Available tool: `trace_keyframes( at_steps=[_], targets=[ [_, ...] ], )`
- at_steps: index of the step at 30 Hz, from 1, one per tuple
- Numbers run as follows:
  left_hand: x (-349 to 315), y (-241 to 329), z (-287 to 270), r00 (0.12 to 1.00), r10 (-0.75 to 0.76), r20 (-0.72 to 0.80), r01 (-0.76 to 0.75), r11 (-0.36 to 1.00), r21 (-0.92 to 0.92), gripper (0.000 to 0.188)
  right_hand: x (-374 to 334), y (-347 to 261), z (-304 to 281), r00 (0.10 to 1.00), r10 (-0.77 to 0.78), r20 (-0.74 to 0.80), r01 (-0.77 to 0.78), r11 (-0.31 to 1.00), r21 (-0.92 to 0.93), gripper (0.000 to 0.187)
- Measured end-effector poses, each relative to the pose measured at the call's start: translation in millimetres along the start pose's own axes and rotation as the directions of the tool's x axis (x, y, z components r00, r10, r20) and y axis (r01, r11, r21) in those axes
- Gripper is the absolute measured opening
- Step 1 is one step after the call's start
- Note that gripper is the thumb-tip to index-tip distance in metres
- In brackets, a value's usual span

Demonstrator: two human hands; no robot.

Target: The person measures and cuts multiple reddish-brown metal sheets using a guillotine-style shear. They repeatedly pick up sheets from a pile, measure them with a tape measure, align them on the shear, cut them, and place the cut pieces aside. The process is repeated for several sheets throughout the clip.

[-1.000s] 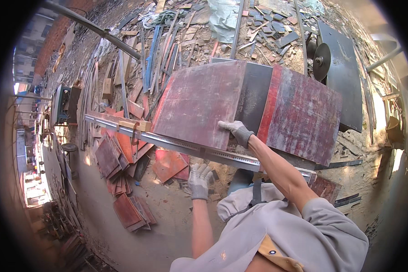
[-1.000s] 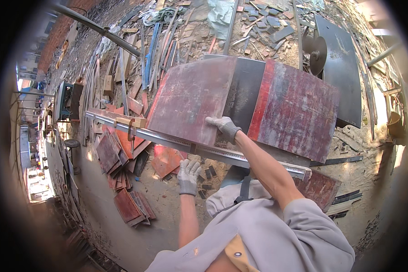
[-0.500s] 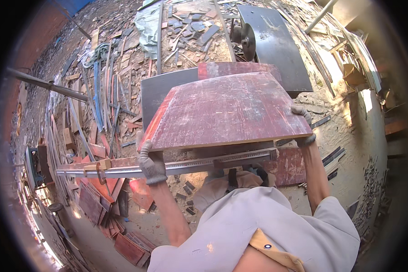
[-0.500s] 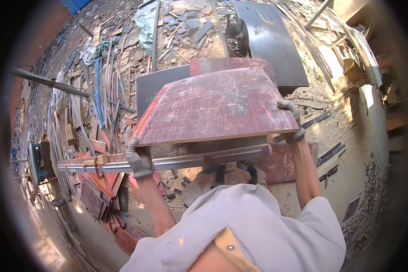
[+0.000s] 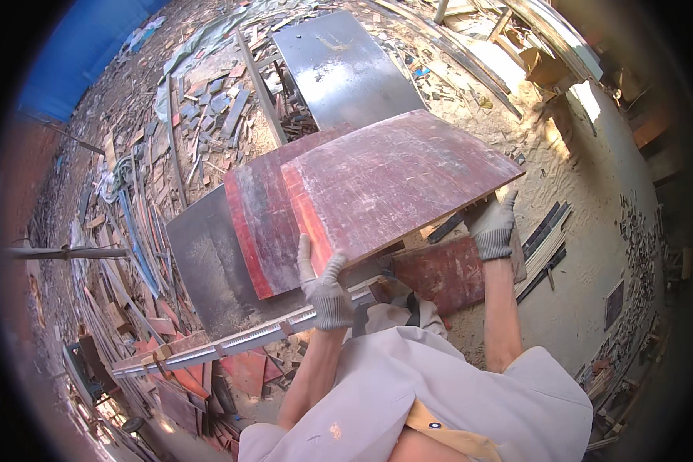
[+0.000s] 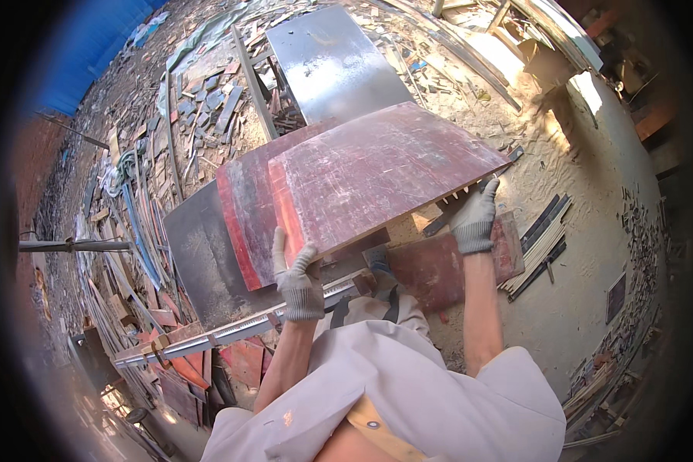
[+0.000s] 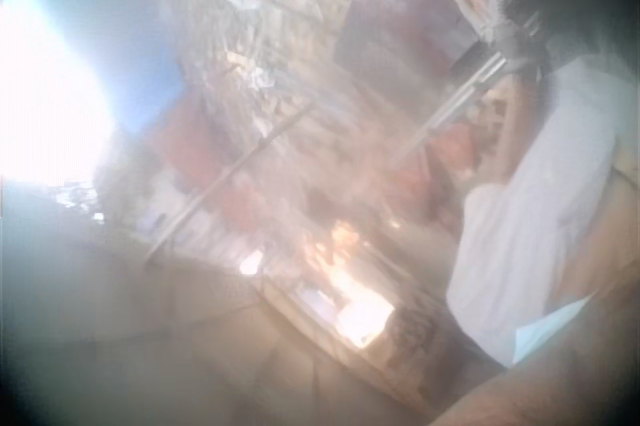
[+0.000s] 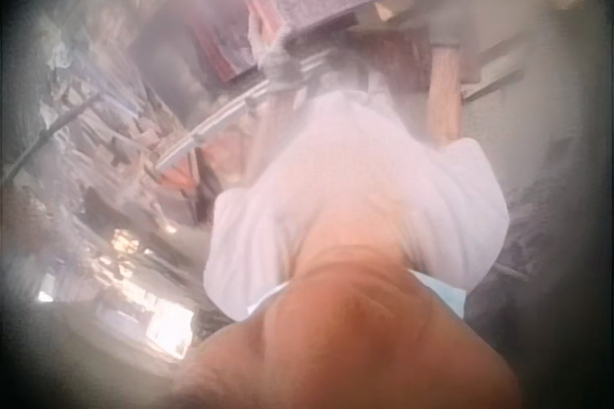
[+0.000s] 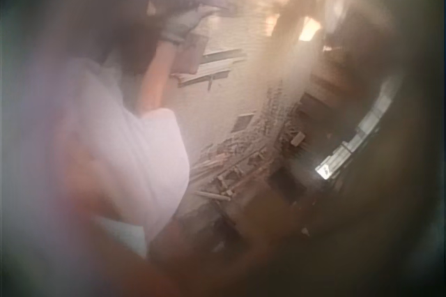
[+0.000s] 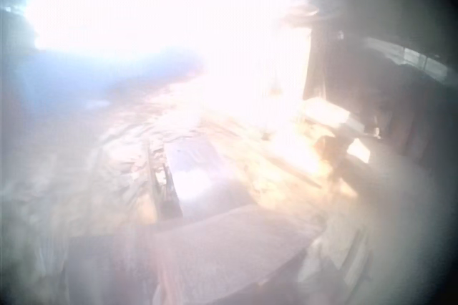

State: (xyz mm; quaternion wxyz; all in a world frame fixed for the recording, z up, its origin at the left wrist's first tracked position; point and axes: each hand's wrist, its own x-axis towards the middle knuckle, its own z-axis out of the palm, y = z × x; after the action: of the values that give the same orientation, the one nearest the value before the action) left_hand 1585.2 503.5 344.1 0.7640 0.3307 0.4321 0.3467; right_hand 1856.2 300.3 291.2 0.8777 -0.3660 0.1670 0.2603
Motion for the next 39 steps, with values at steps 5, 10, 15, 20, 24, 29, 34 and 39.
trace_keyframes(
  at_steps=[5,10,15,20,24,29,34,39],
  targets=[
    [-29.9,-75.6,41.8,0.955,-0.196,0.221,0.121,0.942,0.312,0.087,9.9,65.2,-9.2,0.934,-0.218,-0.282,0.052,0.867,-0.496,0.058],
    [71.4,-101.2,73.0,0.96,-0.276,0.054,0.273,0.961,0.043,0.09,110.5,-17.8,-34.6,0.984,-0.08,-0.158,-0.048,0.736,-0.675,0.03],
    [212.8,-146.3,141.5,0.87,-0.489,0.053,0.492,0.866,-0.088,0.033,191.2,-56.9,26.2,0.995,-0.01,0.103,0.057,0.884,-0.464,0.029],
    [298.7,-182.1,197.0,0.896,-0.439,0.07,0.443,0.865,-0.235,0.026,208.9,-22.2,64.5,0.996,-0.084,0.021,0.081,0.821,-0.565,0.033],
    [338.0,-194.9,204.0,0.901,-0.431,0.055,0.432,0.873,-0.226,0.011,229.6,5.5,81.1,0.961,-0.26,-0.096,0.127,0.721,-0.682,0.033],
    [382.7,-197.3,211.7,0.915,-0.401,0.051,0.404,0.903,-0.143,0.016,269.7,6.6,108.1,0.974,-0.224,-0.019,0.167,0.776,-0.609,0.044],
    [408.9,-199.2,220.0,0.913,-0.408,-0.023,0.398,0.902,-0.168,0.022,292.5,10.8,122.6,0.958,-0.286,-0.038,0.176,0.682,-0.71,0.041],
    [423.3,-195.8,220.1,0.907,-0.419,0.026,0.42,0.901,-0.11,0.018,301.5,17.8,127.5,0.961,-0.264,-0.081,0.149,0.744,-0.651,0.042]
  ],
)
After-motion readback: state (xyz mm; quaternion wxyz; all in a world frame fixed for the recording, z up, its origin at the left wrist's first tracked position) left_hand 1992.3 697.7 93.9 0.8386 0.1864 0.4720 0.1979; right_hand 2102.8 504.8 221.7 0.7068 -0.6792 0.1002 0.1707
